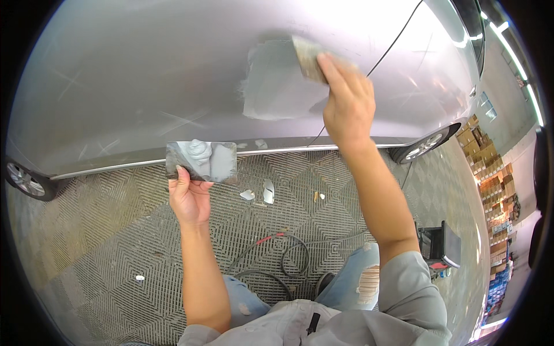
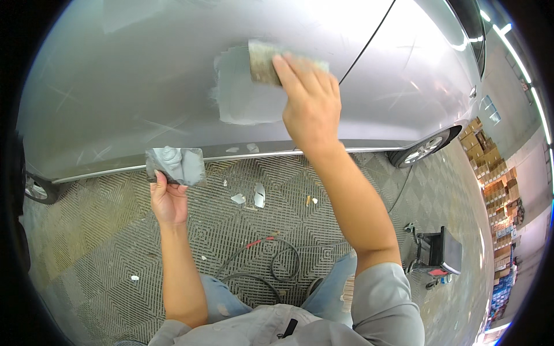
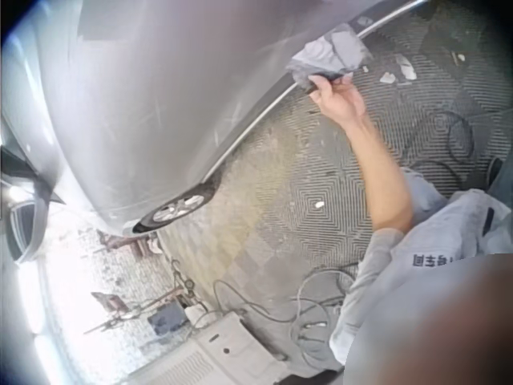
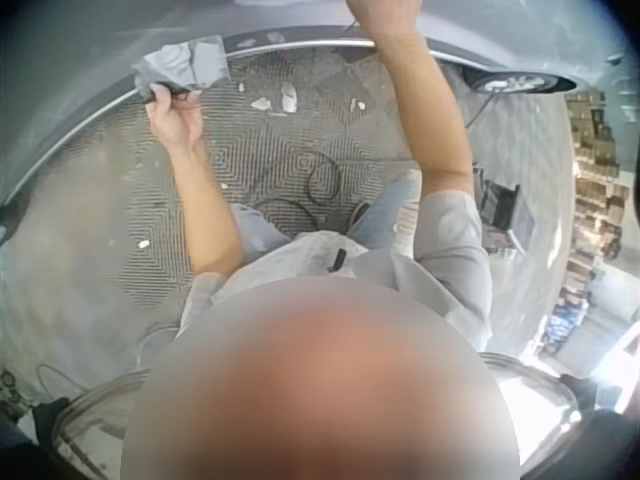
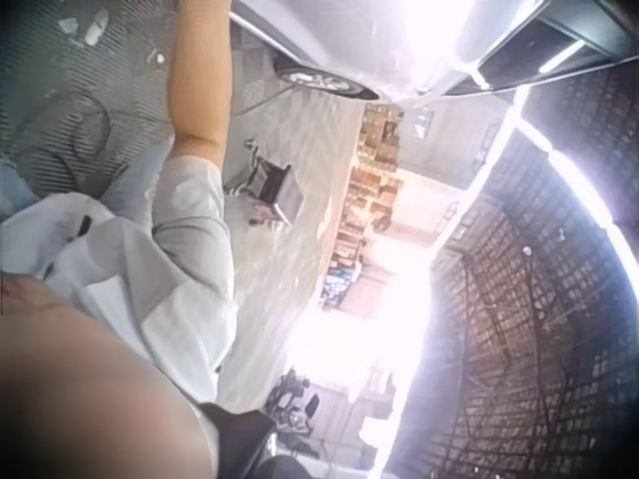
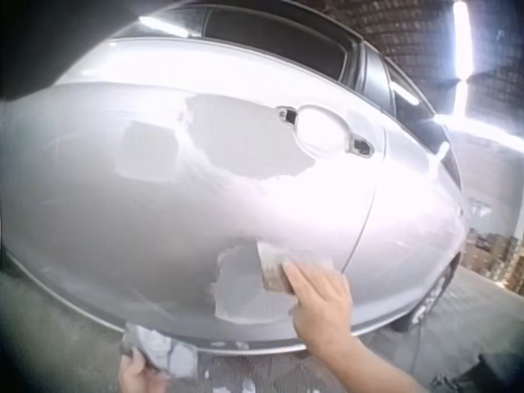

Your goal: The person applies a gray body filler paste to the rear quarter panel and door area of a silver car using a spreader. They repeatedly scoop filler from a cloth and smooth it onto the surface, working around the fuel door and door handle.

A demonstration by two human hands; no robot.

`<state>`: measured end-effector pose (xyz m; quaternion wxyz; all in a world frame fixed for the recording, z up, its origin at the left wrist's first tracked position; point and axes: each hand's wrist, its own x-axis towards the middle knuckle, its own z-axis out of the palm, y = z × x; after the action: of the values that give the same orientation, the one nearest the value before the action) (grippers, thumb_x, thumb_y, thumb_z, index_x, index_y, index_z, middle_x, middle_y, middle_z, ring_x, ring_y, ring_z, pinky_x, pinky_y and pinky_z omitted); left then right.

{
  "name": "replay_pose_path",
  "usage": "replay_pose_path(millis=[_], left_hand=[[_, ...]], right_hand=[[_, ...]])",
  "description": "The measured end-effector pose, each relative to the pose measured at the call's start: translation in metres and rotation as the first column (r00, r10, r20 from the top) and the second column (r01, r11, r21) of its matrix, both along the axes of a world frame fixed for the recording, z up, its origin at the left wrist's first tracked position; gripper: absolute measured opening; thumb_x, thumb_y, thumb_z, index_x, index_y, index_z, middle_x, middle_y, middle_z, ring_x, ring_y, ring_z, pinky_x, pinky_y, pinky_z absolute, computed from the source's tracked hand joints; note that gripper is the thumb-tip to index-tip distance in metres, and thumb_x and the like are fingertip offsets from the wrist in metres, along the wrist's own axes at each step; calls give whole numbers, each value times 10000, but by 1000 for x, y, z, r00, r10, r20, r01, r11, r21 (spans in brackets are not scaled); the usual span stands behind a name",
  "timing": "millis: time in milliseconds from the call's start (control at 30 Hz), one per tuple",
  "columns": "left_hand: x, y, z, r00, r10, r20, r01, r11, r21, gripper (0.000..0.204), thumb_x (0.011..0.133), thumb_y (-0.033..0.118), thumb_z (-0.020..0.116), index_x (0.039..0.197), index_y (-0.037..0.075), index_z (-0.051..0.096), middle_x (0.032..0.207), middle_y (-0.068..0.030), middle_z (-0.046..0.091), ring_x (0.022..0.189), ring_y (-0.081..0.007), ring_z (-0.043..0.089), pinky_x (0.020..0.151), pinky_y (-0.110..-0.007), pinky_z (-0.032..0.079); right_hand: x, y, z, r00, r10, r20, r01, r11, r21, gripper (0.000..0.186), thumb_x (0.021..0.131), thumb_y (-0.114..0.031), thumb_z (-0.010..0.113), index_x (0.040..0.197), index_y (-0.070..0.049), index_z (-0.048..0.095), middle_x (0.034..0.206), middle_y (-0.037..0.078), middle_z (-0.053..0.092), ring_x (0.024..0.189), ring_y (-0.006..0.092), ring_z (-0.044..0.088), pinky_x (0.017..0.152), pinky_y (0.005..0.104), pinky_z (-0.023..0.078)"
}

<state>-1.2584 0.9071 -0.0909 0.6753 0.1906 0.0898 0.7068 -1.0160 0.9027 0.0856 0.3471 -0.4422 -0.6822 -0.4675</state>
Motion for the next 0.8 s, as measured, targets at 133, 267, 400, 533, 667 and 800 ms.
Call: replay_pose_path(millis=[133, 267, 400, 533, 667, 800], left_hand=[[-1, 0, -1, 1000, -27, 12, 27, 1000, 5, 221, 936, 194, 462, 1070, 29, 519, 962, -92, 629, 759, -174, 648, 560, -293, 581], [-5, 1, 0, 999, -13, 52, 14, 1000, -28, 220, 934, 198, 466, 1070, 32, 516, 965, -90, 628, 767, -175, 645, 560, -294, 575], [-6, 0, 3, 998, 21, 51, -18, 998, -63, 225, 935, 197, 462, 1084, 33, 507, 979, -93, 626, 782, -176, 644, 565, -298, 570], [-8, -2, 7, 998, 41, 48, -37, 996, -84, 231, 938, 192, 454, 1100, 34, 502, 993, -98, 625, 792, -177, 646, 558, -299, 569], [-11, -5, 10, 999, 29, 44, -25, 996, -90, 227, 941, 182, 446, 1099, 31, 508, 989, -96, 627, 781, -179, 650, 556, -303, 573], [-11, -7, 7, 1000, 17, 18, -15, 996, -88, 227, 945, 174, 437, 1093, 22, 517, 971, -101, 631, 762, -182, 652, 570, -307, 581]], right_hand=[[-17, 30, 17, 994, 43, 102, -51, 996, 77, 409, 682, 11, 533, 1069, -100, 606, 1062, 21, 611, 948, 217, 557, 805, 357, 399], [-47, 37, -5, 994, 56, 93, -51, 997, -57, 398, 700, -40, 535, 1088, -101, 595, 1102, 23, 585, 996, 210, 522, 844, 369, 370], [-64, 33, -49, 997, 64, 41, -56, 984, -169, 400, 711, -66, 533, 1108, -76, 575, 1139, 39, 553, 1019, 218, 491, 866, 379, 350], [-63, 28, -96, 998, 55, -3, -54, 960, -275, 414, 721, -64, 524, 1134, -60, 554, 1181, 56, 528, 1045, 221, 481, 885, 392, 345], [-59, 25, -133, 999, 39, -34, -48, 928, -370, 440, 708, -34, 542, 1148, -61, 548, 1192, 59, 523, 1077, 217, 474, 900, 395, 347], [-57, 17, -145, 995, 43, -86, -76, 899, -431, 475, 691, -10, 537, 1163, -59, 545, 1151, 64, 549, 1063, 241, 490, 917, 403, 356]])
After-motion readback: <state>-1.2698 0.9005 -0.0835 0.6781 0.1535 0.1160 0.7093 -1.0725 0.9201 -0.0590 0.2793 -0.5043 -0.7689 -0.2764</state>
